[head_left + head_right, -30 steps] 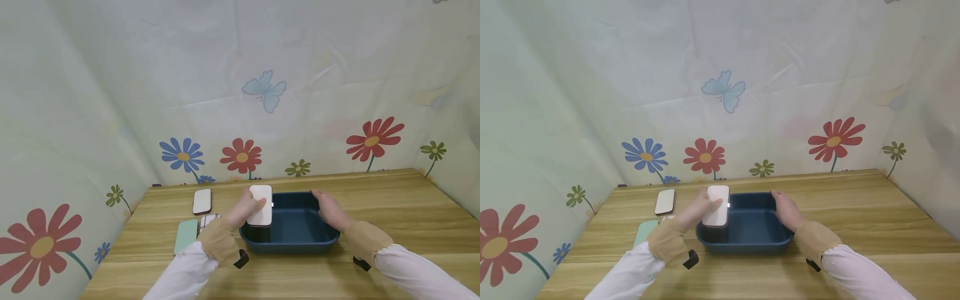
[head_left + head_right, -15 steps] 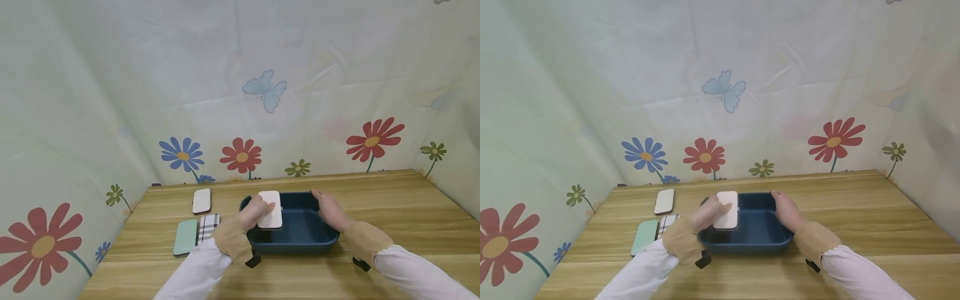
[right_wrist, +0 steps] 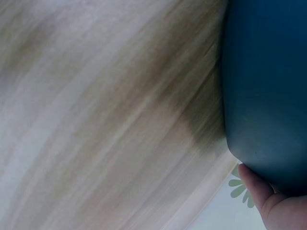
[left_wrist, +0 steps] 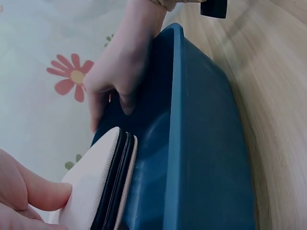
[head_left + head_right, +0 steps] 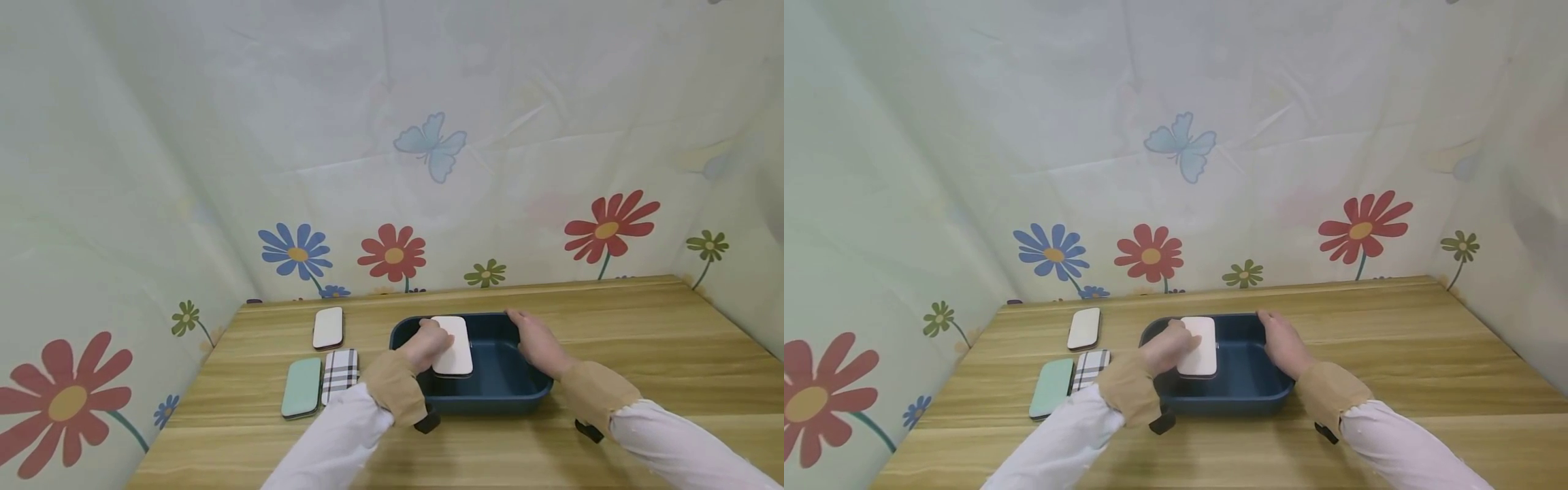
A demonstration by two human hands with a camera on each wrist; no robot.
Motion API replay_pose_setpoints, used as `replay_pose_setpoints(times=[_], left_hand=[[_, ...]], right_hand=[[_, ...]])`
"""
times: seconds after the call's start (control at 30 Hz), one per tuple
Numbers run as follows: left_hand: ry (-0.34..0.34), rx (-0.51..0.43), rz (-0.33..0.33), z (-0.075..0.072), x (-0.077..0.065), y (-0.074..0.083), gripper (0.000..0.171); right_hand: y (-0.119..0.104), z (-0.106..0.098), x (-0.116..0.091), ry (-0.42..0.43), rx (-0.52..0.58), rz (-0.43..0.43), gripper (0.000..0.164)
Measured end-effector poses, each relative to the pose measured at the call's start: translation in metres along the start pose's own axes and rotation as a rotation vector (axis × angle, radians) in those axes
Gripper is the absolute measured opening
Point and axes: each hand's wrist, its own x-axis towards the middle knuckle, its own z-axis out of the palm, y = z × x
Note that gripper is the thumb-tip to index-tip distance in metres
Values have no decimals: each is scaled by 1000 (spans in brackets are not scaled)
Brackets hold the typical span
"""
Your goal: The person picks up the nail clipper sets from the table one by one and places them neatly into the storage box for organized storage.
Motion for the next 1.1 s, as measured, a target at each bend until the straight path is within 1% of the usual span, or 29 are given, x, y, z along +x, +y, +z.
replay_pose_setpoints(times=[0.03, 0.07, 0.13, 0.17, 0.2, 0.23, 0.27, 0.3, 0.33, 0.37, 0.4, 0.43, 0.47, 0.5, 0.6, 0.7, 0.77, 0.8, 0.83, 0.9, 0.97, 1.03, 1.1], left_hand=[[6, 13, 5, 5, 25, -16, 70], [11, 26, 9, 11, 55, -35, 72], [21, 45, 17, 23, 120, -79, 76], [26, 39, 18, 29, 149, -99, 79], [32, 30, -4, 35, 174, -115, 83], [37, 33, -7, 41, 199, -133, 85], [40, 22, -3, 46, 221, -148, 88], [45, 21, -4, 48, 232, -156, 90], [46, 14, -7, 50, 239, -161, 92], [47, 13, -7, 51, 243, -163, 93], [49, 19, -17, 52, 243, -163, 92], [52, 23, -24, 51, 239, -159, 91], [52, 28, -26, 51, 229, -152, 89], [53, 31, -36, 49, 215, -141, 87], [49, 0, -37, 45, 178, -117, 80], [37, -60, -29, 42, 141, -95, 75], [28, -81, -17, 41, 126, -86, 72], [27, -95, -17, 41, 122, -84, 71], [28, -105, -19, 41, 121, -84, 72], [30, -93, -16, 42, 125, -86, 71], [30, -103, -16, 42, 130, -89, 74], [28, -118, -33, 43, 132, -91, 79], [35, -110, -27, 45, 132, -91, 79]], right_hand=[[0, 0, 0, -1, 5, 5, 55], [0, 0, 0, -1, 7, 9, 55], [-1, 0, 1, -5, 14, 23, 55], [-1, 0, 1, -7, 14, 29, 55], [-1, 0, 1, -9, 17, 35, 55], [-2, 0, 0, -10, 17, 38, 55], [-2, 1, 0, -13, 18, 40, 55], [-2, 1, 0, -14, 20, 42, 55], [-2, 1, 0, -10, 15, 36, 55], [-2, 1, 0, -6, 12, 31, 55], [-2, 2, 0, 0, 8, 24, 54], [-2, 2, 0, 4, 5, 20, 54], [-2, 2, 0, 8, 1, 16, 54], [-2, 2, 0, 12, -3, 14, 54], [-2, 2, 0, 8, 0, 28, 54], [-2, 2, 1, -3, 5, 47, 54], [-3, 2, 1, -7, 4, 52, 54], [-3, 2, 1, -9, 5, 53, 54], [-3, 2, 1, -9, 5, 53, 54], [-3, 1, 1, -11, 7, 55, 54], [-3, 1, 1, -12, 13, 61, 55], [-3, 1, 1, -13, 15, 65, 55], [-3, 0, 1, -15, 18, 68, 55]])
